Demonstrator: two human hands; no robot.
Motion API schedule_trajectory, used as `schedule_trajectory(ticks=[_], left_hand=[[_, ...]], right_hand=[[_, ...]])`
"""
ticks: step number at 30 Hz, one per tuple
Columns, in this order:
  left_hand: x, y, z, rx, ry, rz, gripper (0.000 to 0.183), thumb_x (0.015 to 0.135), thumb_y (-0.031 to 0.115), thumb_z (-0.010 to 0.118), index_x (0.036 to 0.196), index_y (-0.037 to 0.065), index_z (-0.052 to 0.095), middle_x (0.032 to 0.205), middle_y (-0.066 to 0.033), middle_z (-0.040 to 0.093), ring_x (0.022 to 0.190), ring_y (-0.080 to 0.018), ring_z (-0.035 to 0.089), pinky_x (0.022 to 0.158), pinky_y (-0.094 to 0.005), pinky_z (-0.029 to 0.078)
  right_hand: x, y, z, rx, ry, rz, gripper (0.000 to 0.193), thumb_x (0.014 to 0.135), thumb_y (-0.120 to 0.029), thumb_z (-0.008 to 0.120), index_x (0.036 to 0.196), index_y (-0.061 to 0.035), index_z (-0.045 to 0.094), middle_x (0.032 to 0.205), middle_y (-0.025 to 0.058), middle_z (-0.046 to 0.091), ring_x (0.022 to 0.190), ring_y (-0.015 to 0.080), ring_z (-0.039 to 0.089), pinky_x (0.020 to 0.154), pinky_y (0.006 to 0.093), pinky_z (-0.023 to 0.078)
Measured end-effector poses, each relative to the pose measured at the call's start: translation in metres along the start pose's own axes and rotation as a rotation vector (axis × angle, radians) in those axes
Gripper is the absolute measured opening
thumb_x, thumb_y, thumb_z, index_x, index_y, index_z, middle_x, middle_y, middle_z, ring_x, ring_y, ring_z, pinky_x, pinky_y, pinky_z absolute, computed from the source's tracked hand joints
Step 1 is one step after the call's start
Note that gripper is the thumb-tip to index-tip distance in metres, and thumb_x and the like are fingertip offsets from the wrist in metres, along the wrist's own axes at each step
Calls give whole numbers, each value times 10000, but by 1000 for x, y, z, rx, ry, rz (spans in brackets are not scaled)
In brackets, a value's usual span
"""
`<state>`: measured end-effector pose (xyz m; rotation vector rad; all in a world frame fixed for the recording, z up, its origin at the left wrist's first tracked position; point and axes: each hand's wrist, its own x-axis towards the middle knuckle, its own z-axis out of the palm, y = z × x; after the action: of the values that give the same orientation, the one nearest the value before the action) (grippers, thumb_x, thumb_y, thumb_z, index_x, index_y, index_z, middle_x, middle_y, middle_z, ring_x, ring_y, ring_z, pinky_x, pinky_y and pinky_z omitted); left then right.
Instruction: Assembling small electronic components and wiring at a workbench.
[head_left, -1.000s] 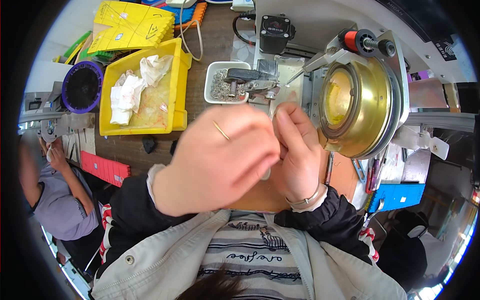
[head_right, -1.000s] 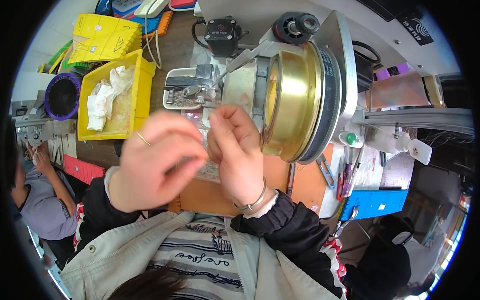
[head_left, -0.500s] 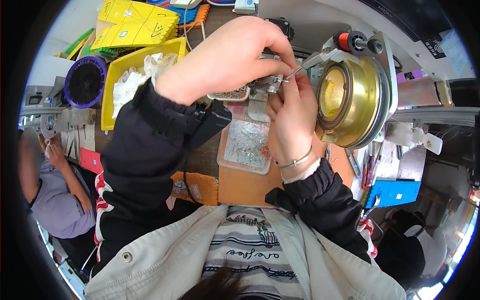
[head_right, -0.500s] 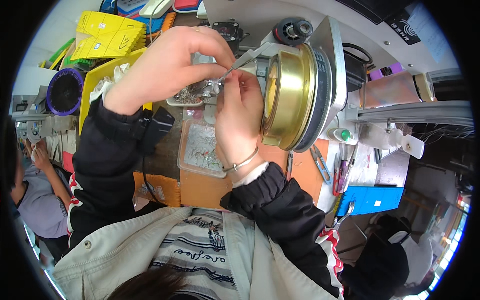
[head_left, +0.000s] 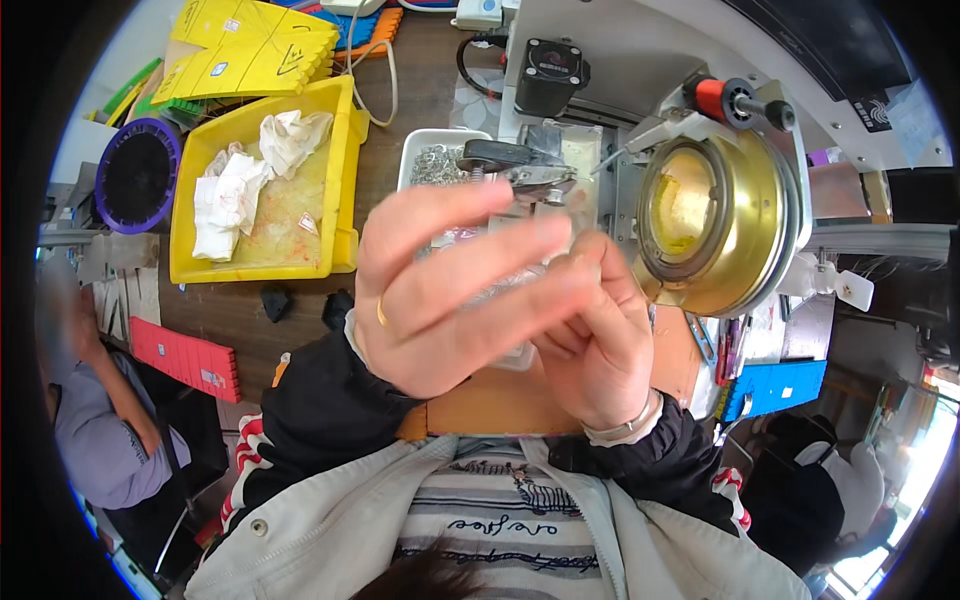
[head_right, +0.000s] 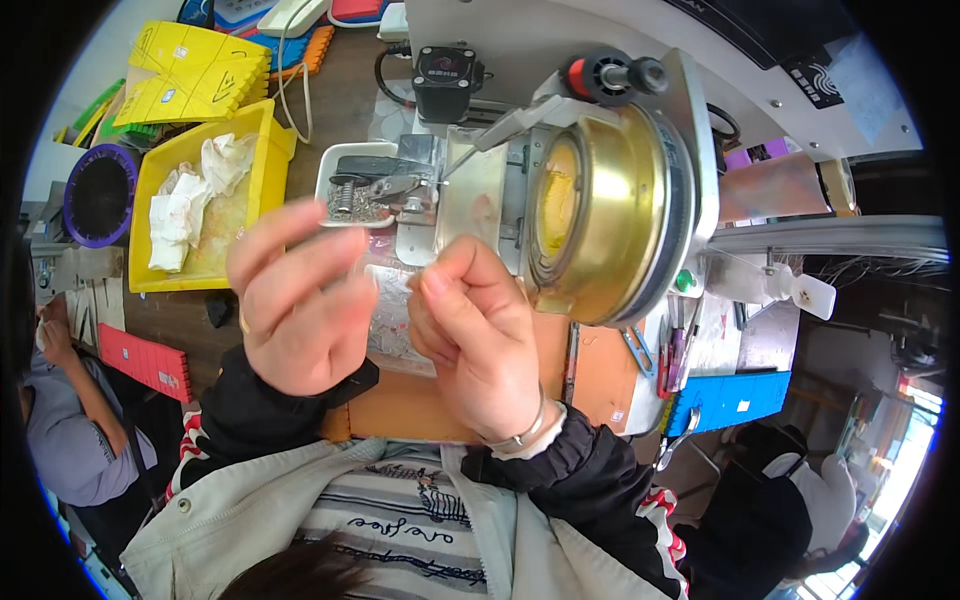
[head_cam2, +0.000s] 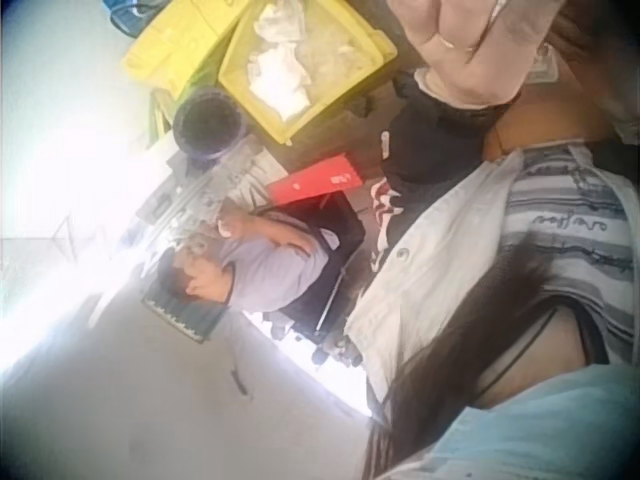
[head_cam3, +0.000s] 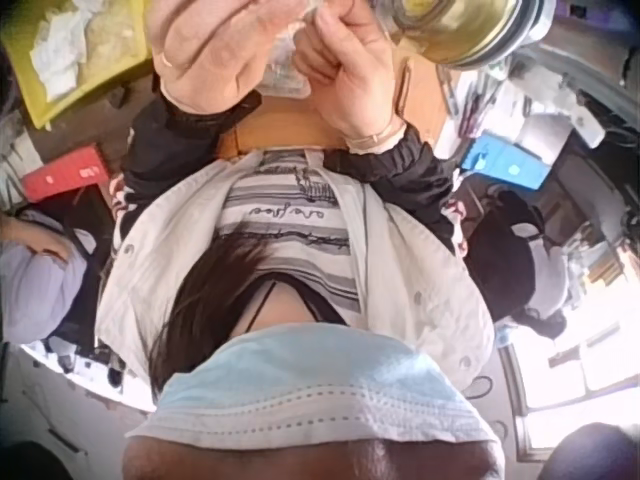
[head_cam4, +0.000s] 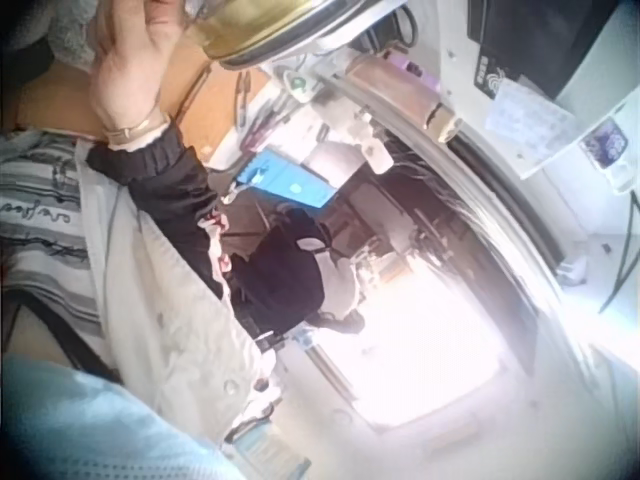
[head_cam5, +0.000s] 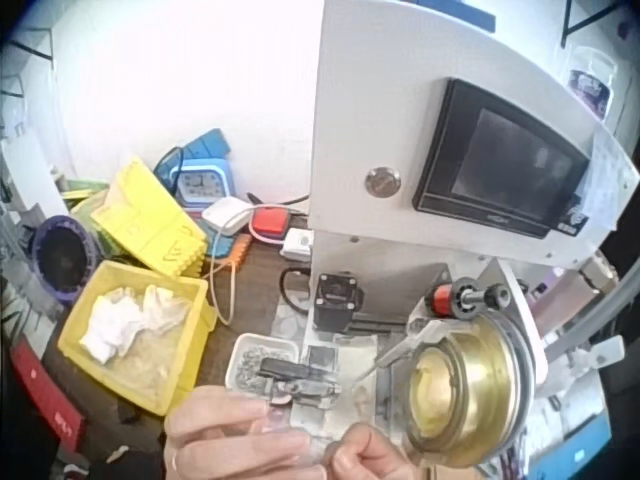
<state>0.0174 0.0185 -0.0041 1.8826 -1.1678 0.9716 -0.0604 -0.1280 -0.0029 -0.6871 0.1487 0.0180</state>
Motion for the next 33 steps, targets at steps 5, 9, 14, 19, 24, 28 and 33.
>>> schedule_trajectory(ticks=[5, 9, 14, 19, 24, 28, 33], left_hand=[[10, -6, 7, -21, -158, -69, 237, 707, 108, 752, 938, 158, 769, 1162, -18, 704, 1193, -352, 572, 1016, -444, 438], [7, -12, 5, -30, -198, 22, 224, 708, 130, 761, 932, 142, 767, 1086, 15, 737, 1198, -324, 599, 1063, -474, 392], [5, -9, 4, -258, -220, 0, 173, 855, 35, 701, 1019, 85, 678, 1032, -72, 740, 1105, -326, 650, 968, -463, 468], [-6, -5, 8, -382, -119, -92, 154, 907, -51, 616, 1052, -2, 635, 1109, -248, 683, 1115, -330, 646, 866, -382, 532], [-5, -2, 9, -366, -69, -171, 123, 930, -40, 599, 1039, 2, 639, 1043, -189, 712, 1131, -343, 648, 925, -399, 512], [3, -4, 9, -257, -108, -14, 134, 903, -42, 618, 996, 46, 659, 891, -61, 743, 1188, -373, 629, 1055, -489, 417], [0, -6, 12, -313, -119, -50, 156, 883, -52, 622, 978, 65, 663, 879, -39, 738, 1234, -379, 602, 1098, -522, 361]], right_hand=[[-14, 0, -6, -110, -69, 106, 114, 1020, -139, 557, 925, -104, 506, 704, -67, 465, 543, 20, 330, 507, 204, 236], [-24, -14, -8, -323, -67, 191, 82, 1000, -92, 589, 944, -71, 533, 821, -53, 541, 701, 5, 436, 616, 180, 340], [-49, -35, -29, -1083, 26, 2, 218, 982, -88, 596, 1191, -24, 599, 901, 2, 630, 772, 84, 565, 686, 232, 456], [-36, -30, -41, -1841, -148, -383, 296, 874, -97, 641, 1170, -109, 634, 986, 94, 681, 917, 302, 651, 759, 403, 532], [-33, -33, -47, -2280, -194, -344, 304, 837, -131, 657, 1140, -120, 643, 1028, 80, 692, 940, 274, 658, 776, 385, 542], [-34, -29, -55, -2123, -218, -428, 323, 846, -26, 587, 1145, -118, 665, 961, 94, 685, 900, 309, 644, 757, 418, 515], [-43, -36, -40, -1853, -154, -558, 275, 843, -70, 697, 1117, -76, 671, 1000, 106, 706, 949, 296, 683, 765, 383, 545]])
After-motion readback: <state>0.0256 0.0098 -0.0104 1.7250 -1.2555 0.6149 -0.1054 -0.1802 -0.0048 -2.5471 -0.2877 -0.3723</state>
